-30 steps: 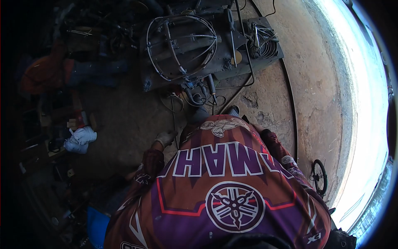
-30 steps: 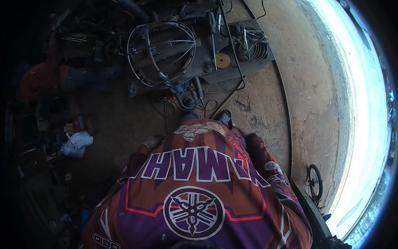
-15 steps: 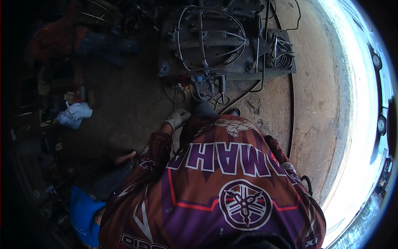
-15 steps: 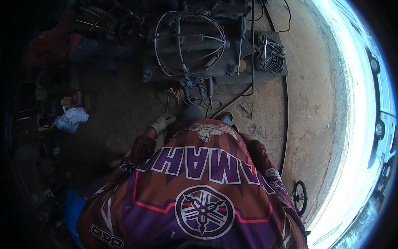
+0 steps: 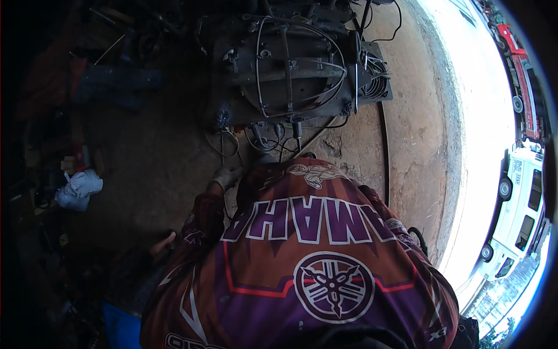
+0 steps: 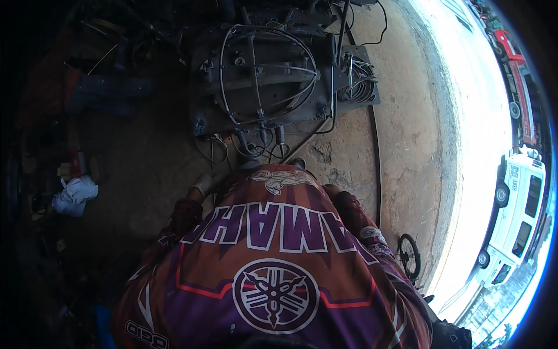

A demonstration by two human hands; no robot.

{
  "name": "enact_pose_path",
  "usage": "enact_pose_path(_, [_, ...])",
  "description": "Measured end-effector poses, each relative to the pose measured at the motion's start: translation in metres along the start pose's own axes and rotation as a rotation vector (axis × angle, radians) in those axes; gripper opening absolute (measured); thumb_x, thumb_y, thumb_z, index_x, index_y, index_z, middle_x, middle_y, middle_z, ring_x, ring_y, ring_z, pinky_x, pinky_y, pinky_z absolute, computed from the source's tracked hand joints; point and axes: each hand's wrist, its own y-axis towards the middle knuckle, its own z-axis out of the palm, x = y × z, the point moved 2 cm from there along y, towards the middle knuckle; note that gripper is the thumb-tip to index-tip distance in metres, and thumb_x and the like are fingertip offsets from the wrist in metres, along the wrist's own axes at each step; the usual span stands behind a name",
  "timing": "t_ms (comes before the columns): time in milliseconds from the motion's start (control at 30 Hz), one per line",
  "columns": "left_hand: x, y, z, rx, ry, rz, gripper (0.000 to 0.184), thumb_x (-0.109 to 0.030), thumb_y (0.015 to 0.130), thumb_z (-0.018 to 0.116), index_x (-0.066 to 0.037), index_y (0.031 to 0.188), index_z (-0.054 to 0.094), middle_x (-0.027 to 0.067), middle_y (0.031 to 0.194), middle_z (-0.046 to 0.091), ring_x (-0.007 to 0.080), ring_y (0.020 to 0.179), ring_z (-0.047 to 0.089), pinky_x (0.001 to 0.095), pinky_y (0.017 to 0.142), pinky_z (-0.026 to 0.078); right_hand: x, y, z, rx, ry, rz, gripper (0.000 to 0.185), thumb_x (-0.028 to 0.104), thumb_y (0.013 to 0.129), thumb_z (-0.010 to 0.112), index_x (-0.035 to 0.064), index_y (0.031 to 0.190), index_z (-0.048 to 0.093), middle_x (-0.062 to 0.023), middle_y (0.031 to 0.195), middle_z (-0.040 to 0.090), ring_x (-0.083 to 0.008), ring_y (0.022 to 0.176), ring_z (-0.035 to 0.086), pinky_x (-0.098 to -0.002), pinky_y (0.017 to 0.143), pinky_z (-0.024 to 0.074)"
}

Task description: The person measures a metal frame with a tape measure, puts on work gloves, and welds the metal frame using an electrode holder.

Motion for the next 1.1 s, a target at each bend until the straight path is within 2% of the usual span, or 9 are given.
enact_pose_path(233, [0.030, 0.037, -0.024, 0.039, 0.139, 0.065, 0.047, -0.049, 0.091, 0.064, -0.007, 0.112, 0.071, 0.0068, 0.082, 0.069, 0.0164, 0.066, 0.065, 0.0340, 0.059, 0.052, 0.108, 0.033, -0.051, 0.117, 0.174, 0.171, 0.045, 0.037, 0.093, 0.054, 0.0098, 0.128, 0.063, -0.0217, 0.124, 0.066, -0.0401, 0.116, 0.061, -0.0440, 0.100, 0.0461])
enact_pose_path(333, [0.078, 0.088, -0.020, 0.150, 0.341, 0.411, 0.046, -0.048, 0.092, 0.062, -0.008, 0.115, 0.070, 0.0074, 0.082, 0.069, 0.0157, 0.065, 0.064, 0.0339, 0.058, 0.052, 0.128, 0.039, -0.051, 0.169, 0.253, 0.239, 0.046, 0.038, 0.095, 0.052, 0.0095, 0.129, 0.062, -0.0219, 0.125, 0.065, -0.0405, 0.117, 0.061, -0.0443, 0.101, 0.0453])
enact_pose_path(533, [0.073, 0.086, -0.039, 0.217, 0.528, 0.405, 0.039, -0.040, 0.095, 0.060, -0.010, 0.118, 0.070, 0.0084, 0.091, 0.072, 0.0176, 0.074, 0.066, 0.0353, 0.066, 0.053, 0.223, 0.018, -0.113, 0.146, 0.329, 0.394, 0.047, 0.041, 0.096, 0.049, 0.0088, 0.128, 0.063, -0.0220, 0.127, 0.064, -0.0402, 0.118, 0.060, -0.0435, 0.102, 0.0448])
enact_pose_path(600, [0.061, 0.085, -0.043, 0.217, 0.371, 0.175, 0.036, -0.037, 0.095, 0.060, -0.010, 0.117, 0.071, 0.0087, 0.095, 0.074, 0.0184, 0.079, 0.067, 0.0361, 0.070, 0.053, 0.259, 0.010, -0.146, 0.132, 0.344, 0.448, 0.048, 0.042, 0.097, 0.048, 0.0086, 0.128, 0.063, -0.0220, 0.127, 0.064, -0.0401, 0.118, 0.060, -0.0432, 0.102, 0.0446])
enact_pose_path(700, [0.061, 0.095, -0.050, 0.183, 0.505, 0.345, 0.038, -0.039, 0.094, 0.061, -0.009, 0.116, 0.072, 0.0086, 0.094, 0.074, 0.0179, 0.078, 0.068, 0.0359, 0.070, 0.053, 0.308, 0.003, -0.189, 0.106, 0.339, 0.483, 0.049, 0.043, 0.098, 0.046, 0.0083, 0.127, 0.063, -0.0221, 0.128, 0.063, -0.0400, 0.119, 0.060, -0.0428, 0.102, 0.0444])
enact_pose_path(833, [0.043, 0.090, -0.060, 0.190, 0.453, 0.276, 0.041, -0.040, 0.093, 0.063, -0.007, 0.115, 0.072, 0.0096, 0.095, 0.074, 0.0174, 0.078, 0.068, 0.0355, 0.070, 0.053, 0.302, 0.010, -0.192, 0.091, 0.248, 0.419, 0.052, 0.047, 0.098, 0.046, 0.0078, 0.126, 0.065, -0.0218, 0.129, 0.063, -0.0392, 0.118, 0.060, -0.0424, 0.102, 0.0444])
enact_pose_path(900, [0.034, 0.089, -0.063, 0.192, 0.481, 0.311, 0.043, -0.042, 0.092, 0.063, -0.006, 0.115, 0.072, 0.0099, 0.093, 0.074, 0.0168, 0.077, 0.068, 0.0351, 0.069, 0.053, 0.282, 0.015, -0.183, 0.009, 0.529, 0.703, 0.053, 0.047, 0.097, 0.055, 0.0061, 0.130, 0.064, -0.0169, 0.133, 0.064, -0.0334, 0.123, 0.059, -0.0396, 0.105, 0.0432])
enact_pose_path(1033, [0.003, 0.065, -0.065, 0.200, 0.347, 0.216, 0.046, -0.044, 0.092, 0.063, -0.006, 0.116, 0.071, 0.0110, 0.089, 0.073, 0.0193, 0.078, 0.068, 0.0367, 0.070, 0.053, 0.275, 0.011, -0.194, -0.033, 0.485, 0.768, 0.057, 0.053, 0.096, 0.054, 0.0080, 0.129, 0.065, -0.0167, 0.125, 0.068, -0.0344, 0.118, 0.062, -0.0402, 0.104, 0.0447])
enact_pose_path(1100, [-0.002, 0.058, -0.061, 0.165, 0.491, 0.207, 0.043, -0.042, 0.093, 0.061, -0.007, 0.116, 0.071, 0.0129, 0.090, 0.073, 0.0247, 0.082, 0.070, 0.0396, 0.073, 0.053, 0.285, 0.005, -0.215, -0.065, 0.357, 0.790, 0.052, 0.051, 0.092, 0.060, 0.0096, 0.121, 0.070, -0.0166, 0.116, 0.071, -0.0346, 0.111, 0.066, -0.0414, 0.100, 0.0480])
